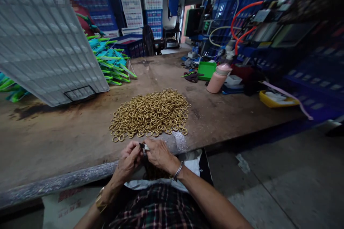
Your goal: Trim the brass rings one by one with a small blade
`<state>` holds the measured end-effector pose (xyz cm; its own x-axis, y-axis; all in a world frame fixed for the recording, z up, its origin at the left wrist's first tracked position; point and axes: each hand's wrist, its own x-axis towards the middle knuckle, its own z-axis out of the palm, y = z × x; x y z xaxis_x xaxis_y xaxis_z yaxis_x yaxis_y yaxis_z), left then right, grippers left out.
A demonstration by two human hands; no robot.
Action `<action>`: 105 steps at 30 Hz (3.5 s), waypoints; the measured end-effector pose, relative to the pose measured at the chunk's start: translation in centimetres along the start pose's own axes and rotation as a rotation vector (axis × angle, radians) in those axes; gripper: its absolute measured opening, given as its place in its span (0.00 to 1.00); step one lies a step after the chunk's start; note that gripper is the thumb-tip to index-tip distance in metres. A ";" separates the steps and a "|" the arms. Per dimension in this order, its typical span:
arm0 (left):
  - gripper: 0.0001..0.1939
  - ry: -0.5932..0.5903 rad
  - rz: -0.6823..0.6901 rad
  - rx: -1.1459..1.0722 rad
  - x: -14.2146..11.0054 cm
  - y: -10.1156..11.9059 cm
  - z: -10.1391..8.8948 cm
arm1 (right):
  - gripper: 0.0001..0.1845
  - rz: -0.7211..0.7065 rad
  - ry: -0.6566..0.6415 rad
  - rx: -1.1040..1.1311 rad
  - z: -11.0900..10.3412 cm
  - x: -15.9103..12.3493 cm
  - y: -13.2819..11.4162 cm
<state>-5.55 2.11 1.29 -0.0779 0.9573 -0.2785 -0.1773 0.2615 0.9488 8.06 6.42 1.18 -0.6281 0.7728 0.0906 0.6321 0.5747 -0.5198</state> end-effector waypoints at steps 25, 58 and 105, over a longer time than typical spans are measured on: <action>0.16 -0.052 -0.197 -0.557 0.2 -1.1 -1.4 | 0.13 0.340 0.019 -0.285 2.3 4.1 1.3; 0.18 -0.026 -0.146 -0.354 1.0 -1.4 -1.1 | 0.07 0.111 0.148 0.426 1.2 1.9 0.4; 0.17 -0.031 -0.013 -0.091 0.4 -2.1 -1.2 | 0.12 0.096 -0.096 -0.131 2.2 0.5 0.2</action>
<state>-6.35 1.78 -1.01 -0.0446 0.9577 -0.2844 -0.2663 0.2630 0.9273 6.86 6.38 -0.72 -0.5982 0.8004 -0.0388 0.7412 0.5342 -0.4066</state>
